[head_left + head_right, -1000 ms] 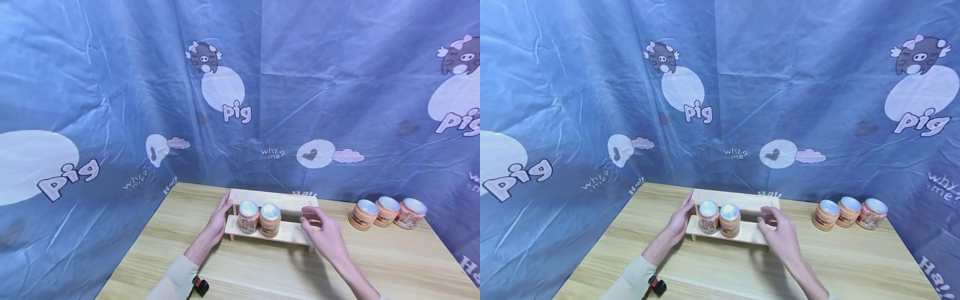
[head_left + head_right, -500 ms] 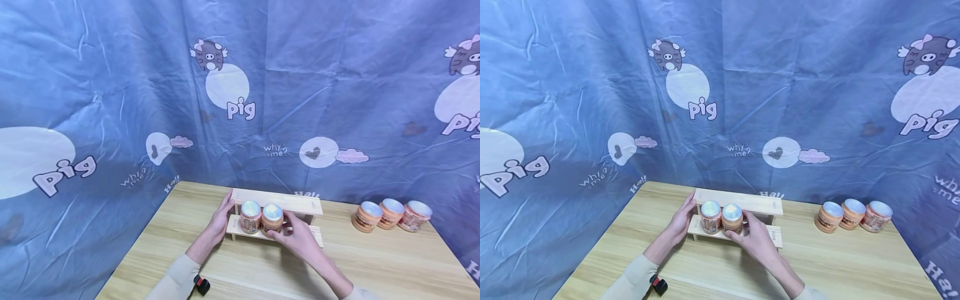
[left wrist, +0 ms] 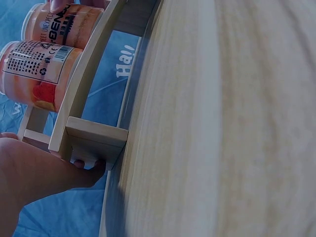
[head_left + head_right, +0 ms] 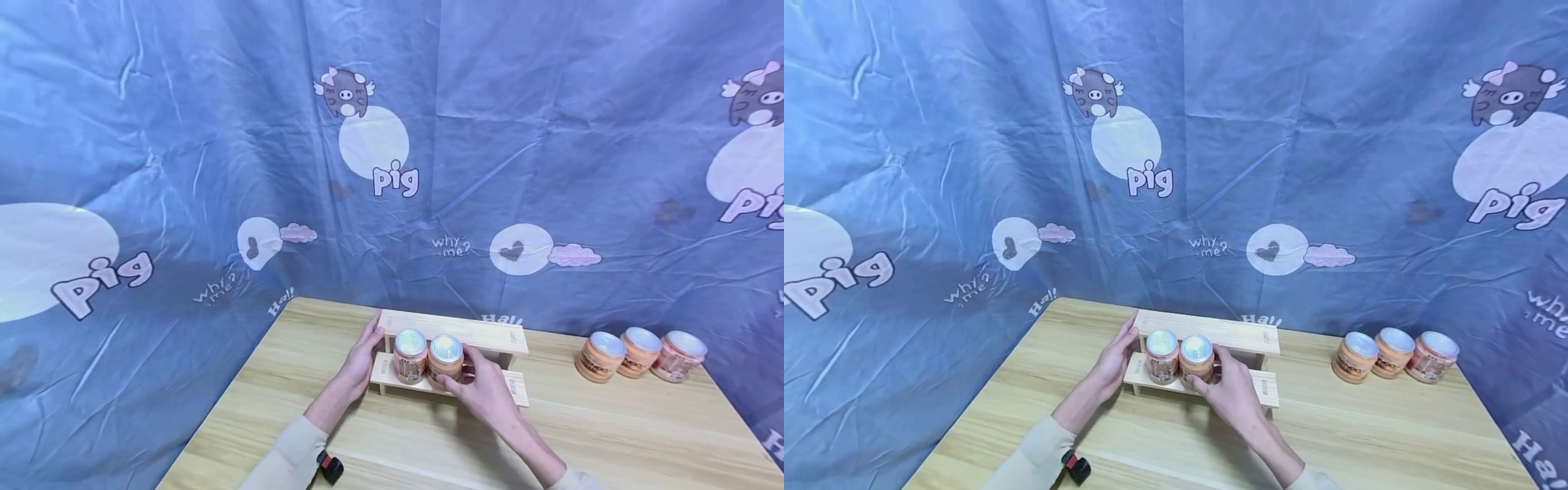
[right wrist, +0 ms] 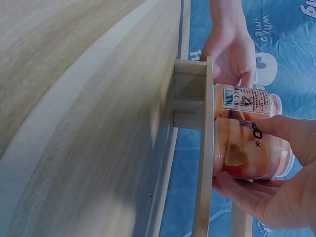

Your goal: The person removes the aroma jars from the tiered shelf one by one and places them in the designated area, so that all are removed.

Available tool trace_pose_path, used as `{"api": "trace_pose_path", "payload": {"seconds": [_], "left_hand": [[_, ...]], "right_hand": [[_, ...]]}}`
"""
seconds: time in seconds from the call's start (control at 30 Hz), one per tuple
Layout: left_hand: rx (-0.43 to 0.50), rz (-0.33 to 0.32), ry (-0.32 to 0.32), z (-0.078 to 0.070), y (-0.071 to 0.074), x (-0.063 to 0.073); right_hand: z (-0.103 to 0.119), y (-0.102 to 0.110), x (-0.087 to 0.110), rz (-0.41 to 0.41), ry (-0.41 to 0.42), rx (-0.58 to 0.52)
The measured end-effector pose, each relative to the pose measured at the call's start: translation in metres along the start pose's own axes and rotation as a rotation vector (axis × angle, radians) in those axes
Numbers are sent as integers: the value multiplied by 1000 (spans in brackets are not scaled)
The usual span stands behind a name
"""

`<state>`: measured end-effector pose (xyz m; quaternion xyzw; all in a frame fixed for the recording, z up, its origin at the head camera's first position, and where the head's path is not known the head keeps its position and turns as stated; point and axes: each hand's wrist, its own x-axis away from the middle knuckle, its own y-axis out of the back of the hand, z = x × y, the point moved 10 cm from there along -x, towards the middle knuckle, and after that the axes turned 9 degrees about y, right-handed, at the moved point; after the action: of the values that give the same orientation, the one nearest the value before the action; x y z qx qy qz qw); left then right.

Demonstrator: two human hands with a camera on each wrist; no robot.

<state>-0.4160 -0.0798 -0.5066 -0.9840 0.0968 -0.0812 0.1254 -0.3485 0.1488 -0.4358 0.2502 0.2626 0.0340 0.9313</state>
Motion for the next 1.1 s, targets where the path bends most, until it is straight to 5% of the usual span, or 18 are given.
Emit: {"api": "trace_pose_path", "payload": {"seconds": [0.6, 1.1], "left_hand": [[-2, -16, 8, 0, -1, -1], [4, -6, 5, -4, -5, 5]], "right_hand": [[-3, 25, 4, -34, -56, -97], [0, 103, 35, -160, -76, -14]]}}
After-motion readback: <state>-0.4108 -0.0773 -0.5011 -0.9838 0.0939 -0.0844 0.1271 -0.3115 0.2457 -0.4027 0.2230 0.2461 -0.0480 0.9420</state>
